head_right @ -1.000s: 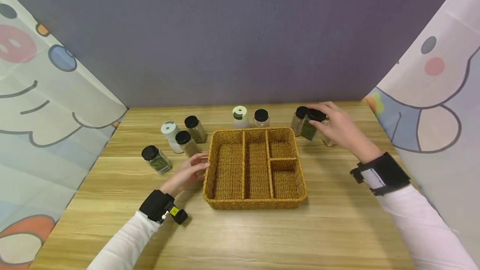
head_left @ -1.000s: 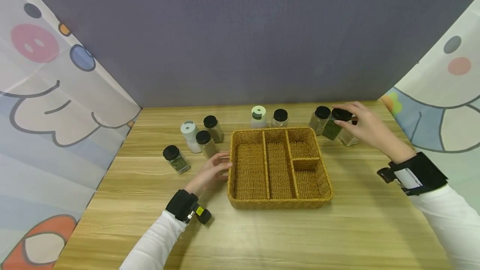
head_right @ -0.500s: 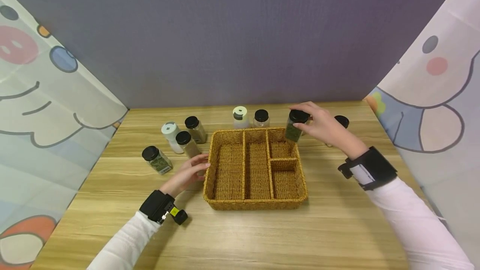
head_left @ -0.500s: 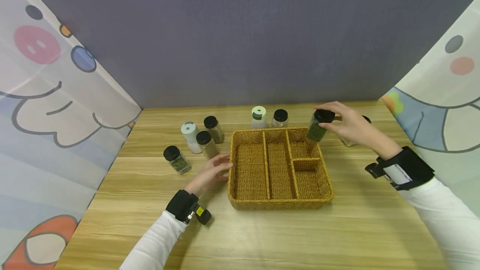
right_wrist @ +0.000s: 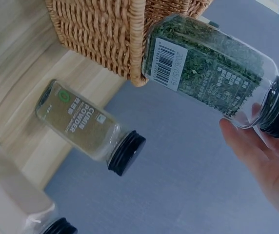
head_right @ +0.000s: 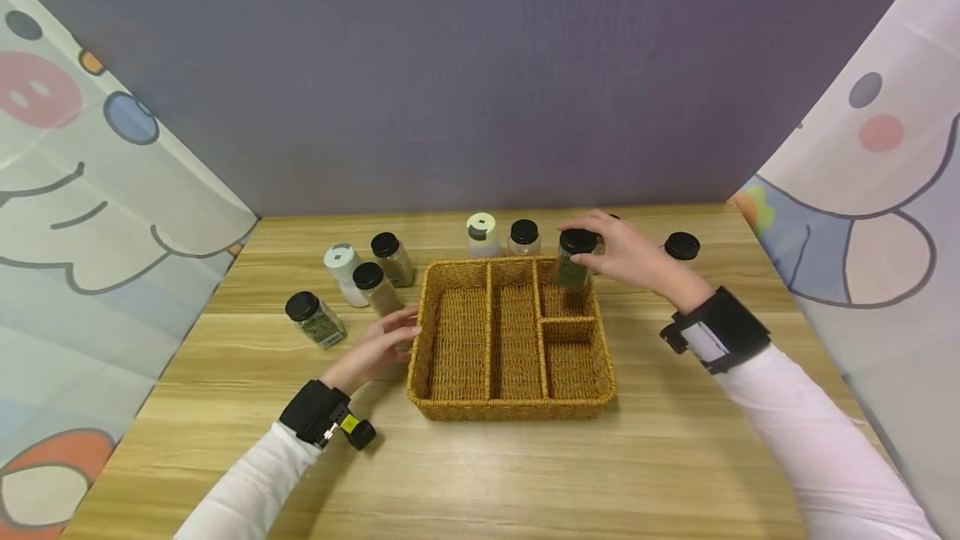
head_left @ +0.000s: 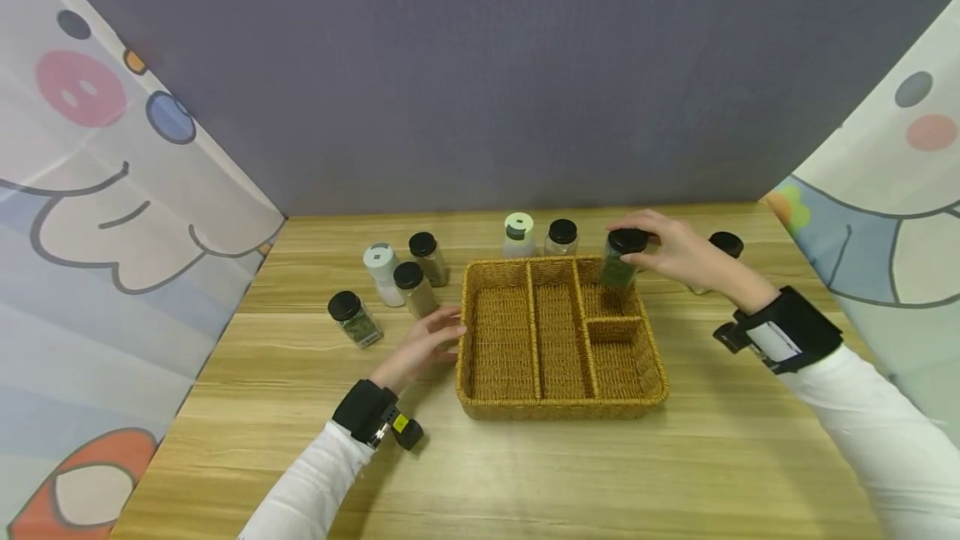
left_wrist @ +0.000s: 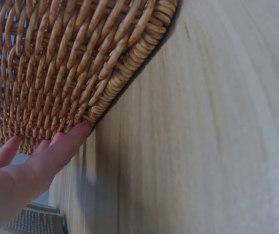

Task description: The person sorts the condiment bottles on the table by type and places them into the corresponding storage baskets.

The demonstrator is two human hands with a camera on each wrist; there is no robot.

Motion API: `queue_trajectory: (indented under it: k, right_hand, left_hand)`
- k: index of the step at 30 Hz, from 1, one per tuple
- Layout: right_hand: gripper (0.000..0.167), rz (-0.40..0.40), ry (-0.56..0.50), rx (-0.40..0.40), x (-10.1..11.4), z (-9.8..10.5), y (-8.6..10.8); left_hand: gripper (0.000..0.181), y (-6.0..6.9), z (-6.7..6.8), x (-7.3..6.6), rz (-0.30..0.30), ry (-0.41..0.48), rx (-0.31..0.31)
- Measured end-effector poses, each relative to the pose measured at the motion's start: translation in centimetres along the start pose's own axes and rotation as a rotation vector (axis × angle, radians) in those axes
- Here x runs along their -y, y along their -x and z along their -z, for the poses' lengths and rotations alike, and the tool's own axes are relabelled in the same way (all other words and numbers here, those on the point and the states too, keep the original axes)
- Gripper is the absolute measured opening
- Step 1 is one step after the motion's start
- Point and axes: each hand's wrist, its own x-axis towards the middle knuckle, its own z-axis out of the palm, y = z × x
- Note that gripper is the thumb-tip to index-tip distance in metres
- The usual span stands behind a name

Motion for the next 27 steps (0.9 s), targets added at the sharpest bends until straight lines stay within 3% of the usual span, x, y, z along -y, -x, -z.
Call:
queue_trajectory:
  k: [10, 27]
  right_hand:
    - [0.043, -0.04, -0.081, 0.081, -0.3, -1.1, -0.7]
    - [0.043, -0.067, -0.078, 0.136, -1.2, -2.8, -1.2]
  left_hand:
    - [0.057, 0.0, 0.0, 0.0, -0.006, 0.008, 0.005]
    - [0.059, -0.4, 0.1, 0.1, -0.025, 0.036, 0.04]
